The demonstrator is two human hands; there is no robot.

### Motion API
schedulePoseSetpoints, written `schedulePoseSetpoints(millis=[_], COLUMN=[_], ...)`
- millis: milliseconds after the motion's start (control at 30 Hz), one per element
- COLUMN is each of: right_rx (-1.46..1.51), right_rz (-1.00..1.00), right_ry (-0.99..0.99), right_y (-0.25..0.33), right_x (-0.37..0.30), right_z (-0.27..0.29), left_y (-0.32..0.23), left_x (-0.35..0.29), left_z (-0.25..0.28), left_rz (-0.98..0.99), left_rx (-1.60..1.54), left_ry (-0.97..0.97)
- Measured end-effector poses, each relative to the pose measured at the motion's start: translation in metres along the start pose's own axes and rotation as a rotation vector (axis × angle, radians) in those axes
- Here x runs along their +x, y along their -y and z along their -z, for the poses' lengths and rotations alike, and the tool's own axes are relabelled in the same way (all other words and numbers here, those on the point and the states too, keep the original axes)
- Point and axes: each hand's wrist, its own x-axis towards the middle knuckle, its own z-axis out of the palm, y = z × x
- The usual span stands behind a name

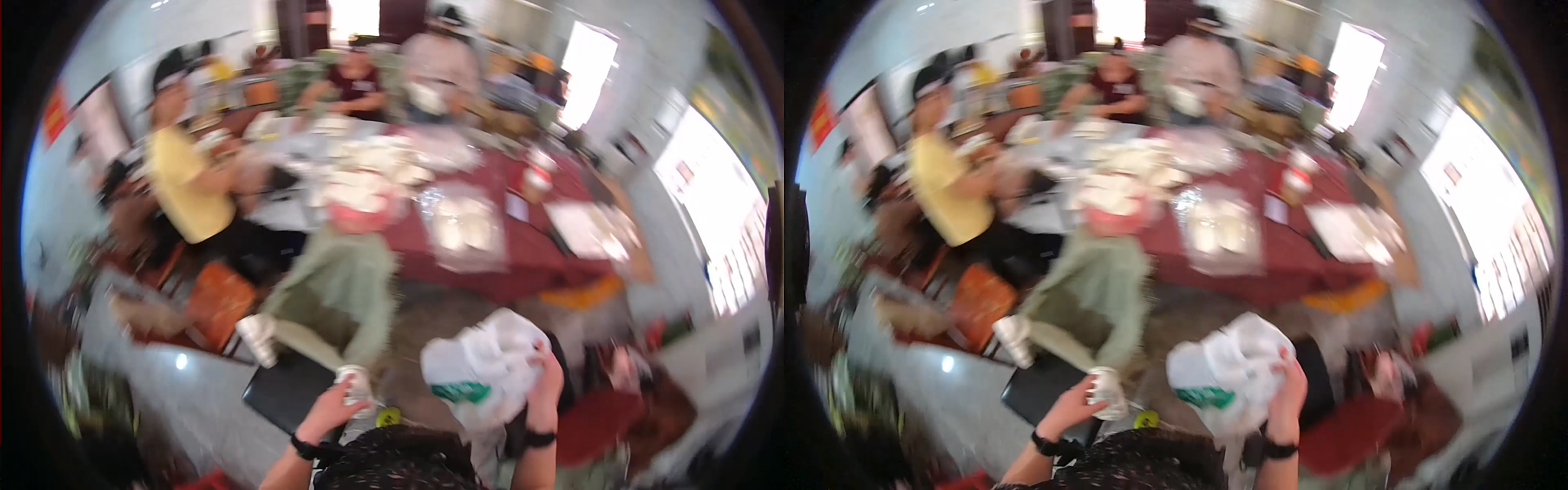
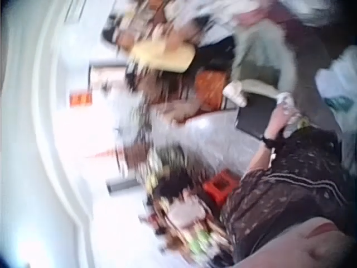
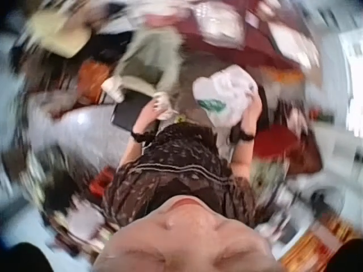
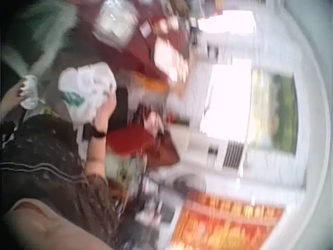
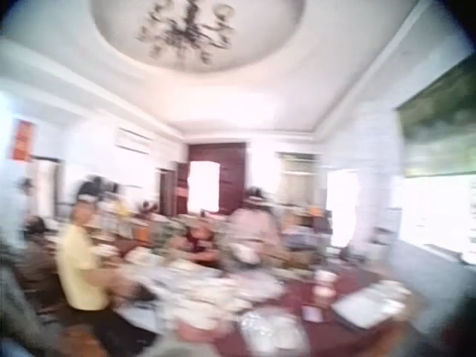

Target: Packing finished slippers and sandals into plastic bags and larger sacks in a shoe manufacturing facility finishing area.

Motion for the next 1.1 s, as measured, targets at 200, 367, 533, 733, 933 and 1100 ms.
schedulePoseSetpoints(millis=[200,367,533,733,933,1100], right_rx=[-0.021,-0.008,-0.013,-0.051,-0.133,-0.233], right_rz=[0.071,-0.013,-0.013,-0.010,-0.009,-0.018], right_ry=[0.015,0.330,0.428,0.422,0.389,0.335], right_y=[0.048,0.016,0.025,0.041,0.053,0.056], right_x=[0.043,0.169,0.240,0.319,0.399,0.462], right_z=[0.080,-0.006,-0.028,-0.024,-0.021,-0.026], left_y=[-0.020,-0.067,-0.083,-0.143,-0.168,-0.225], left_x=[0.051,0.114,0.147,0.200,0.289,0.377], left_z=[-0.008,-0.056,-0.100,-0.120,-0.142,-0.150], left_rz=[-0.016,-0.166,-0.147,-0.029,-0.152,-0.275], left_rx=[0.192,0.235,0.229,0.204,0.351,0.422], left_ry=[0.355,0.370,0.296,0.629,0.612,0.725])
